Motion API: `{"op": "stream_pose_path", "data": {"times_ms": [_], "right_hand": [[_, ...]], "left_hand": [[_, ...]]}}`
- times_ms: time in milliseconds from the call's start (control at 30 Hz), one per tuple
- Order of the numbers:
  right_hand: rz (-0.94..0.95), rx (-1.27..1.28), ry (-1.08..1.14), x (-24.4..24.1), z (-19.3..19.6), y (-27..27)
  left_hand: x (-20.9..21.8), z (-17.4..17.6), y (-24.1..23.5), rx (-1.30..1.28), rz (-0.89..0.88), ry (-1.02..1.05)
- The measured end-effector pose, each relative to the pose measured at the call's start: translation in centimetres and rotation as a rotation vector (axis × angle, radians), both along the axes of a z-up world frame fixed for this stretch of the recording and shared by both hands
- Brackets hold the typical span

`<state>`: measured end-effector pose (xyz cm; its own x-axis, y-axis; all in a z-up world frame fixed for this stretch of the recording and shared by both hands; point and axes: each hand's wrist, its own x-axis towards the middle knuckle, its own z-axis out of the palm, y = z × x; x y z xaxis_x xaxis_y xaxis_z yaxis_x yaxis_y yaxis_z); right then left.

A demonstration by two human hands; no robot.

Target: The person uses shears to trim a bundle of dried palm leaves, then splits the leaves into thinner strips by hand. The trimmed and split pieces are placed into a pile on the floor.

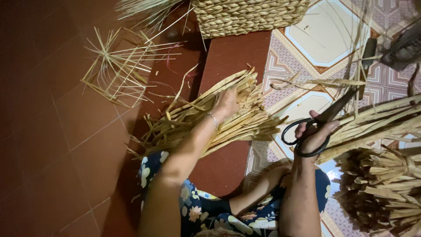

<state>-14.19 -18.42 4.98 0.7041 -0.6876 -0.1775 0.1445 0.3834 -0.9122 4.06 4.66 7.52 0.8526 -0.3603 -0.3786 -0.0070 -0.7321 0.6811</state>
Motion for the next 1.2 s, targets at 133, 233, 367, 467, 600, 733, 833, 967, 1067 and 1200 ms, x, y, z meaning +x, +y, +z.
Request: {"op": "stream_pose_path", "data": {"times_ms": [133, 233, 367, 467, 600, 733, 833, 967, 1067, 1200], "right_hand": [[0.060, -0.055, 0.062, 0.2, 0.8, 1.5], [0.102, -0.099, 0.107, 0.5, 1.4, 2.6], [0.138, -0.143, 0.135, 0.9, 2.1, 3.9], [0.165, -0.220, 0.118, 0.8, 2.4, 4.6], [0.259, -0.287, 0.123, 0.8, 1.2, 5.1], [0.431, -0.415, 0.232, 0.8, -1.6, 6.5], [0.529, -0.513, 0.193, 1.1, -3.1, 8.4], [0.539, -0.839, 0.170, 0.1, -2.0, 10.3], [0.566, -0.786, 0.292, 0.0, 0.5, 11.2], [0.569, -0.768, 0.301, -0.2, 3.1, 11.6]], "left_hand": [[0.5, -3.9, -2.5, 0.118, -0.072, -0.100], [0.2, -6.2, -3.2, 0.026, -0.040, -0.236], [-0.3, -6.9, -3.8, 0.463, -0.223, -0.564], [-0.2, -6.3, -3.9, 0.303, -0.115, -0.690], [1.9, -4.7, -2.6, 0.045, 0.120, -0.135], [3.2, -2.8, 0.9, -0.227, 0.166, -0.097], [2.8, -0.9, 3.4, -0.246, 0.168, -0.142], [0.7, 1.2, 4.5, -0.398, 0.180, -0.186], [-0.5, 2.0, 4.1, -0.678, 0.158, -0.275], [-1.5, 1.7, 3.8, -0.555, 0.188, -0.272]]}}
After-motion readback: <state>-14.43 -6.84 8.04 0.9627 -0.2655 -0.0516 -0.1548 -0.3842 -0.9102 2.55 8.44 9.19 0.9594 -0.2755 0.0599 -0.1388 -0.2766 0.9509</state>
